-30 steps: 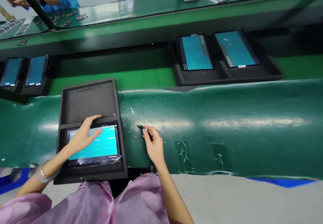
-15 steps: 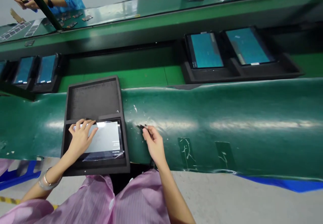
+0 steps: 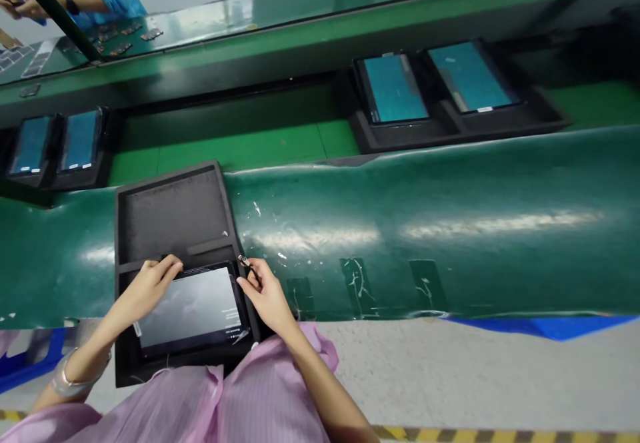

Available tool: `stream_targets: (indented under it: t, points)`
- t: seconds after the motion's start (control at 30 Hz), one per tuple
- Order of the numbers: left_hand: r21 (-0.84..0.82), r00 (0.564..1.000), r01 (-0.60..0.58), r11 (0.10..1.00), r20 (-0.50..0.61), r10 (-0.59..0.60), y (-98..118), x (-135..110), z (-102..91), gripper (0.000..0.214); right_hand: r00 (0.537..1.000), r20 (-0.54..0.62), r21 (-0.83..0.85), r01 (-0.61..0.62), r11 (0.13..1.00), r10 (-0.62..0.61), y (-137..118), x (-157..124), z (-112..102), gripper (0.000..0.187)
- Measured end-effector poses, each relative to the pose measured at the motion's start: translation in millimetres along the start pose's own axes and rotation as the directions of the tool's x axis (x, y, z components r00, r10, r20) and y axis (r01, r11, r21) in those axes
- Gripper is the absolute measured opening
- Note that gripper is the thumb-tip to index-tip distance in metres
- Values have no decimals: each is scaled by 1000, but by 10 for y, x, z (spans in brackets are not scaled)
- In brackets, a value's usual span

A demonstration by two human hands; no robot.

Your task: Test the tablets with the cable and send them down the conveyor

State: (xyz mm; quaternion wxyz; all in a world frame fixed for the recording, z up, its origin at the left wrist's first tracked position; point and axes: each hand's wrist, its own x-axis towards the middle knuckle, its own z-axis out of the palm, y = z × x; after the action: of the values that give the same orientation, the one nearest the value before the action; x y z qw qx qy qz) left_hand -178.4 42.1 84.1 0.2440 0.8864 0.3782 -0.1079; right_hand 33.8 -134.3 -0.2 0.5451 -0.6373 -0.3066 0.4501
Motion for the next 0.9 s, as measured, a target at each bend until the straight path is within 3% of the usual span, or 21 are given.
stream_targets:
  t: [0.1, 0.17, 0.33, 0.53, 0.63, 0.73, 0.8, 0.9]
  points:
    - [-229, 986, 20, 973, 167, 19, -93, -48, -115, 44, 1000, -26, 6, -8, 1000, 8, -23, 11, -19, 33]
    - [-340, 975, 51, 939, 221, 27, -139, -56, -153, 45, 998, -63, 15, -18, 1000, 19, -50, 20, -63, 36]
    - [-388, 988, 43, 921, 152, 18, -185, 84, -140, 45, 992, -121, 31, -43, 999, 46, -132, 79, -276, 35]
    - [-400, 994, 3, 917, 100, 40, -43, 365, -34, 44, 995, -59, 31, -78, 996, 80, -244, 177, -523, 33]
    - [-375, 1000, 2, 927, 14, 4, 84, 334, 48, 41, 995, -2, 11, -98, 995, 98, -273, 228, -669, 35]
    - [-343, 991, 2, 939, -125, -48, 191, 145, 98, 40, 990, 72, -23, -119, 993, 120, -259, 290, -785, 37]
    - [-308, 946, -10, 951, -311, -91, 216, -43, 102, 38, 986, 108, -44, -125, 991, 130, -237, 337, -811, 39]
    - [-303, 779, 126, 945, -559, -283, 151, -373, 131, 38, 980, 149, -66, -123, 990, 131, -220, 404, -777, 40]
